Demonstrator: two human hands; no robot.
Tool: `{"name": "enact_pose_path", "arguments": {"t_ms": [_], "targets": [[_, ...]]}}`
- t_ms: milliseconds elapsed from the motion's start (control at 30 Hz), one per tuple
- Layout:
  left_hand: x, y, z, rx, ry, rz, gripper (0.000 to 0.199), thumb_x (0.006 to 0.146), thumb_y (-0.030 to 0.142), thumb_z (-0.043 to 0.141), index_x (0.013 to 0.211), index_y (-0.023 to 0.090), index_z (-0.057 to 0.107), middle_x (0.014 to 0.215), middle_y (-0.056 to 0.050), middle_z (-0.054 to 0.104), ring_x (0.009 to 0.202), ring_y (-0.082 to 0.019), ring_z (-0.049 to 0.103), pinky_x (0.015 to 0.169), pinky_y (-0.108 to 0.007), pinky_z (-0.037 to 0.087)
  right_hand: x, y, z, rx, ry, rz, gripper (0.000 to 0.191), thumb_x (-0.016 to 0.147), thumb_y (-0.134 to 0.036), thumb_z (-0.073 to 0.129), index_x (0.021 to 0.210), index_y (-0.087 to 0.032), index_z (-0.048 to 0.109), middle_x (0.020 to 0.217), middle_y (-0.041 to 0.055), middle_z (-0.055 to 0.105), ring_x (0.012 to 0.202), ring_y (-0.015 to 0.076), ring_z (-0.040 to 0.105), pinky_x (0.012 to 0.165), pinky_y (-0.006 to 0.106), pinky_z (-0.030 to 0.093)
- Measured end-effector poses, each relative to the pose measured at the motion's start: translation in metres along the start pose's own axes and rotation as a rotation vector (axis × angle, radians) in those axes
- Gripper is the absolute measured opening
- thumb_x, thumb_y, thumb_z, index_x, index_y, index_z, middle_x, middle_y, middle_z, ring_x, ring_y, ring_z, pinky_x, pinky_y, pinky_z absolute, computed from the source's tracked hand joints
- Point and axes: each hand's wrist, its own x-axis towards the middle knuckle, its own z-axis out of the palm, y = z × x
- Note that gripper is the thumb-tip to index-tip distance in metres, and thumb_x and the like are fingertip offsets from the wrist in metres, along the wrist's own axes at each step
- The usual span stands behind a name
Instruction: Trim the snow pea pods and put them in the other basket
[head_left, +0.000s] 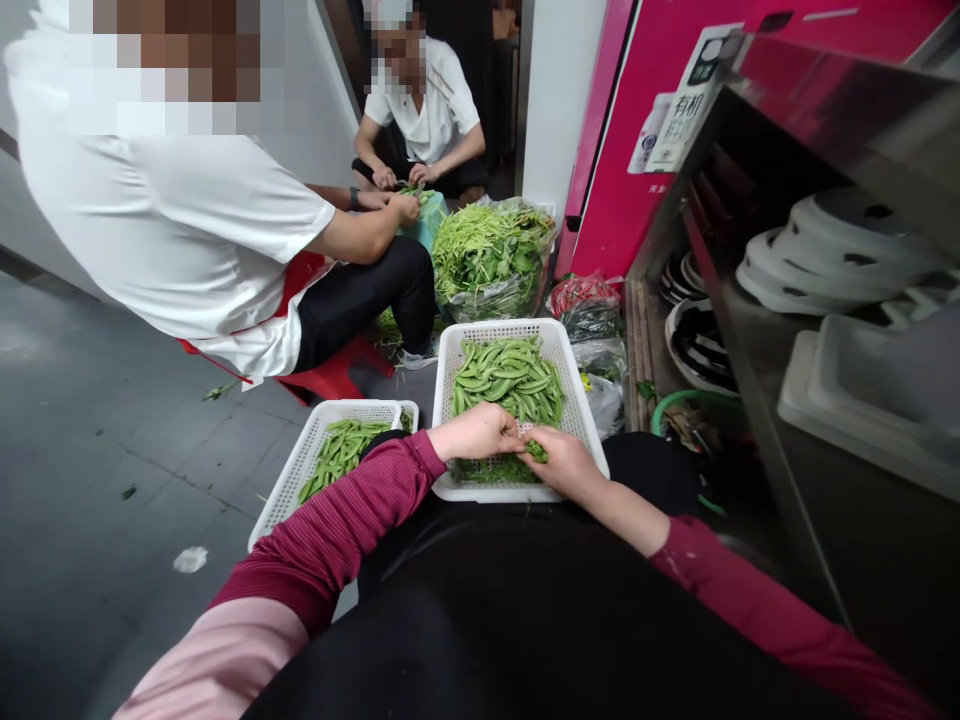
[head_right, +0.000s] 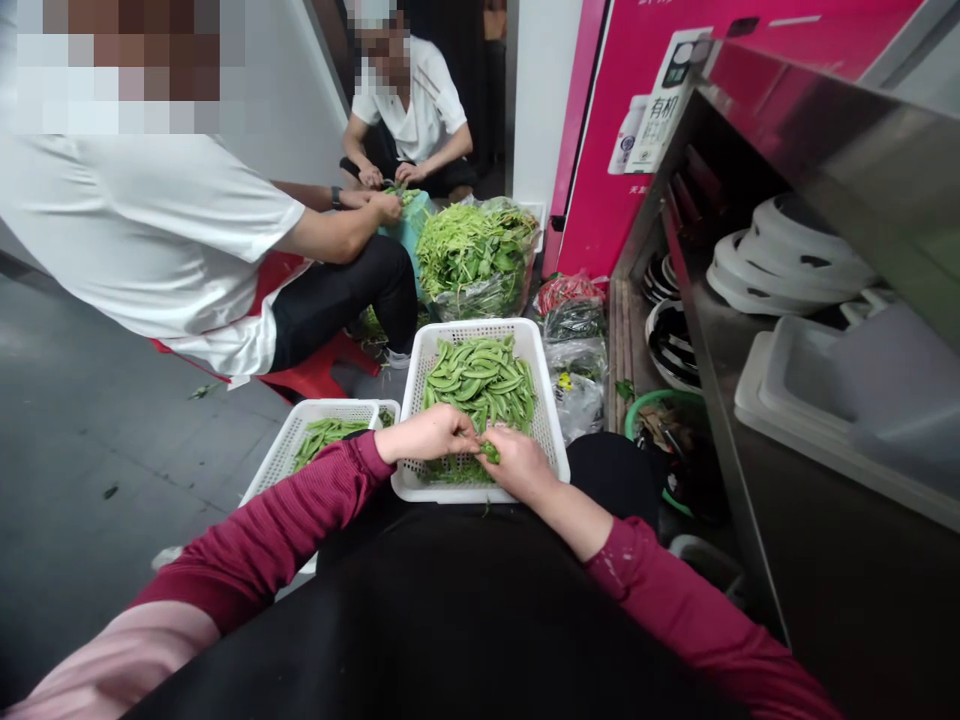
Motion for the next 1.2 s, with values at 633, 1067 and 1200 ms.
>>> {"name": "enact_pose_path", "arguments": {"t_ms": [633, 1067, 1200], "targets": [[-0.012, 0.004, 0.016, -0.758, -0.162, -0.132, 0.016, 0.073, 0.024, 0.038, 0.061, 0.015, 0.043, 0.042, 0.008, 0.028, 0.031, -0.003, 0.022, 0.032, -0.017, 0.017, -0.004, 0.004, -0.022, 0.197, -0.006, -0.102, 0.007, 0.076, -0.026, 0.055, 0.078, -0.021, 0.060, 0.078, 0.0032, 0.062, 0.076, 0.0183, 0.056, 0.069, 0.030, 0.043], [0.002, 0.009, 0.033, -0.434, 0.001, 0.076, 0.033, 0.077, 0.031, 0.047, 0.105, 0.014, 0.050, 0.076, 0.002, 0.049, 0.057, -0.006, 0.041, 0.053, -0.017, 0.035, -0.005, 0.007, -0.027, 1.095, 0.229, 0.408, 0.026, 0.068, -0.038, 0.064, 0.083, -0.018, 0.059, 0.058, -0.0023, 0.054, 0.050, 0.0113, 0.049, 0.052, 0.025, 0.042], [0.005, 0.015, 0.023, -0.319, 0.011, 0.080, 0.026, 0.081, 0.026, 0.034, 0.077, 0.013, 0.056, 0.061, 0.003, 0.047, 0.053, -0.007, 0.040, 0.052, -0.017, 0.033, -0.010, 0.009, -0.023, 0.831, 0.307, 0.415, 0.032, 0.069, -0.043, 0.061, 0.091, -0.018, 0.060, 0.059, -0.0011, 0.055, 0.052, 0.0138, 0.050, 0.054, 0.028, 0.043]]}}
